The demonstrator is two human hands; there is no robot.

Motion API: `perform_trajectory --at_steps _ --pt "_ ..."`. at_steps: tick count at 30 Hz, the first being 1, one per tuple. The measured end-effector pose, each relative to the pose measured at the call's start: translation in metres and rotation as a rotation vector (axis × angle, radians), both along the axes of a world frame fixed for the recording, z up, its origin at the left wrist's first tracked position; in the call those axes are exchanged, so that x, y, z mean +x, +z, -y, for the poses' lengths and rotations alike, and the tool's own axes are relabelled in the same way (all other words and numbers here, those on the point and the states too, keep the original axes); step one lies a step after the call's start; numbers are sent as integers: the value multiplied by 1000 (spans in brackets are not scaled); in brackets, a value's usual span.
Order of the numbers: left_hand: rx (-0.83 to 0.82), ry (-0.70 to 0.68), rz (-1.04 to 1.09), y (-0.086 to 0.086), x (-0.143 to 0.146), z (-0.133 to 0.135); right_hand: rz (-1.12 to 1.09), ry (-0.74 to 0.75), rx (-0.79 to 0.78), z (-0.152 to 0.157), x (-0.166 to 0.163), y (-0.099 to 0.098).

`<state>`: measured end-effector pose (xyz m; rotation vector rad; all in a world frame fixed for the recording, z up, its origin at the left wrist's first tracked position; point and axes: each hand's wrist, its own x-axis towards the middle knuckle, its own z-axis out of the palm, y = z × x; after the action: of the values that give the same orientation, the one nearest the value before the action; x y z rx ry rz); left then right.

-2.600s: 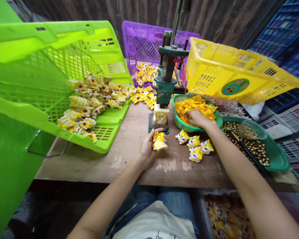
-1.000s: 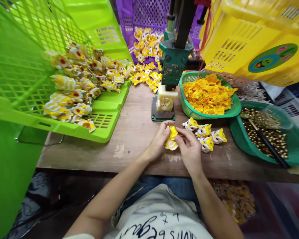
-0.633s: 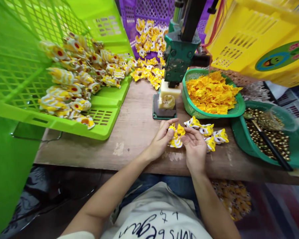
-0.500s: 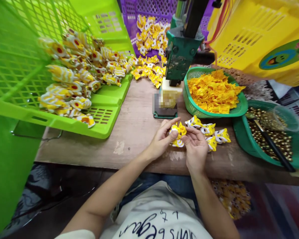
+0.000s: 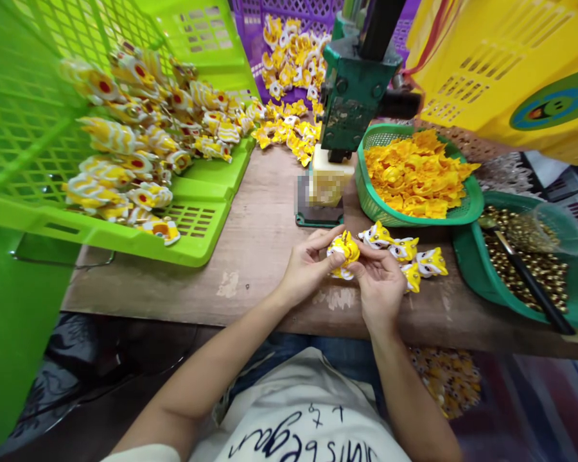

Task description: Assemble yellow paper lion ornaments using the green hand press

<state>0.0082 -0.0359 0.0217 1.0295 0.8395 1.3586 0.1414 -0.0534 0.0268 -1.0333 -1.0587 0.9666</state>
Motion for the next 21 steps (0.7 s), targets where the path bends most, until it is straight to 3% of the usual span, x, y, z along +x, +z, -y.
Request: perform_trajectory --at_steps 8,14,21 --pt "-143 -33 99 6 0 2 65 -53 113 -1 1 2" --pt "-151 -37 117 7 2 5 73 -54 203 1 -1 3" --pt "-104 -81 47 -1 0 4 349 -28 285 8 10 -8"
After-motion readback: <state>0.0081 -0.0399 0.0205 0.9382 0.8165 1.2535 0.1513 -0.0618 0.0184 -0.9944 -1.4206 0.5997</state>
